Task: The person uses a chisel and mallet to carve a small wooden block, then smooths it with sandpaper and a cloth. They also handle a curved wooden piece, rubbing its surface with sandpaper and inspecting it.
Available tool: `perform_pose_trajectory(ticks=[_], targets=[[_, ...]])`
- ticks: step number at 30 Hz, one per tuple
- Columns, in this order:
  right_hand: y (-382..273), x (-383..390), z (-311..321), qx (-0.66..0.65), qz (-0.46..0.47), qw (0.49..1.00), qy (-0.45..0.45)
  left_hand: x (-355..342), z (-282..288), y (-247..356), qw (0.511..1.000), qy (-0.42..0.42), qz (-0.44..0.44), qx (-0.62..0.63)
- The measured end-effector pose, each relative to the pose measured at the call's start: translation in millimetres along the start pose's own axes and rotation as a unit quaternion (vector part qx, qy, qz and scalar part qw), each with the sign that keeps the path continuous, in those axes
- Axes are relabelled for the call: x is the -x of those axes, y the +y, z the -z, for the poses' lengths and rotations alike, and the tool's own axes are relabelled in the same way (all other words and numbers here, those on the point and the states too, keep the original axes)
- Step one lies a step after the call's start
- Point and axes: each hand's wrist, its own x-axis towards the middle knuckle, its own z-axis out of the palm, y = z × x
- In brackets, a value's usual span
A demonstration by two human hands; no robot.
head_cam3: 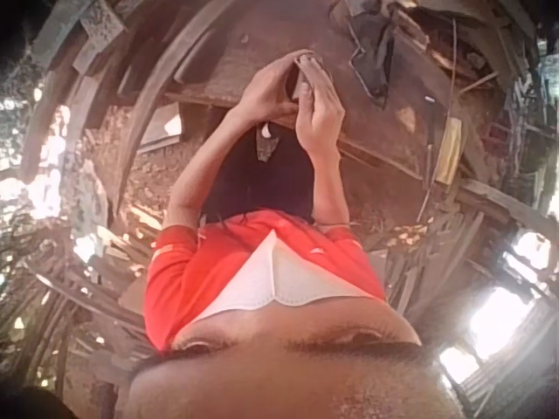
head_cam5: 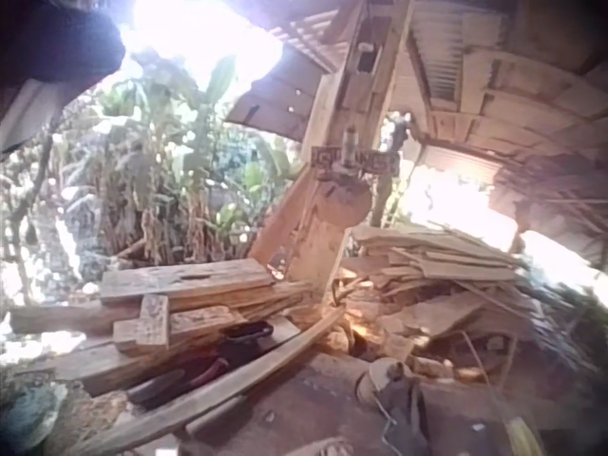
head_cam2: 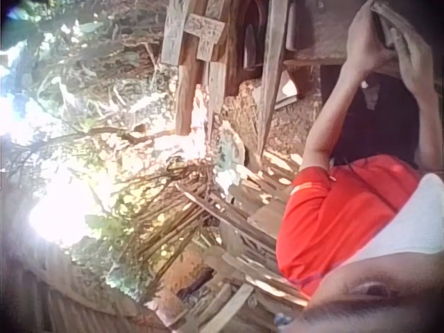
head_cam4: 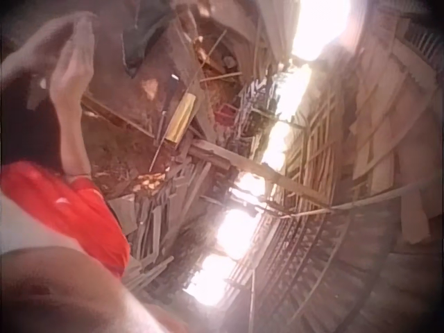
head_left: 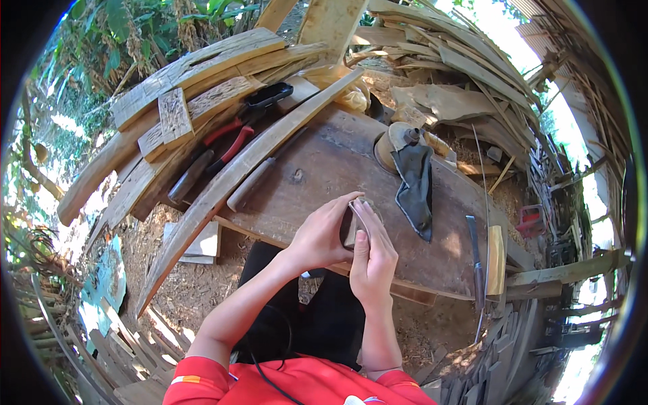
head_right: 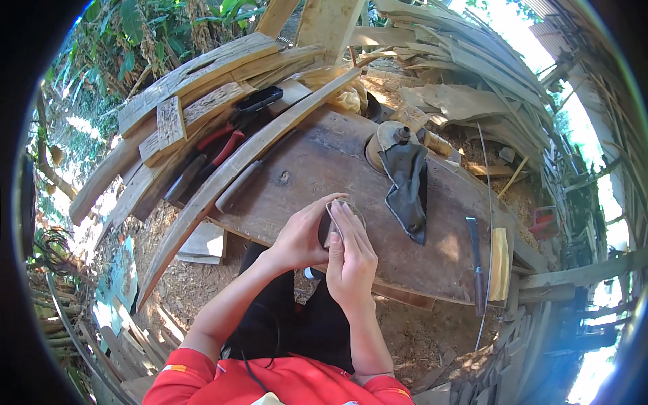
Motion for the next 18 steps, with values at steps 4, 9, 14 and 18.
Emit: perform_pose_trajectory(ticks=[4,9,14,18], targets=[[-3,10,-6,0.093,0.094,0.990,-0.043,2,-2,-8,0.999,-0.035,-0.013,0.008],[10,1,4,0.060,0.064,0.995,-0.051,0,-5,-7,0.980,-0.001,-0.080,-0.183],[12,2,6,0.064,0.077,0.993,-0.065,1,-3,-14,0.986,-0.029,-0.069,-0.148],[21,-4,8,0.109,0.070,0.990,-0.050,-2,-5,-11,0.993,-0.012,-0.043,-0.105]])
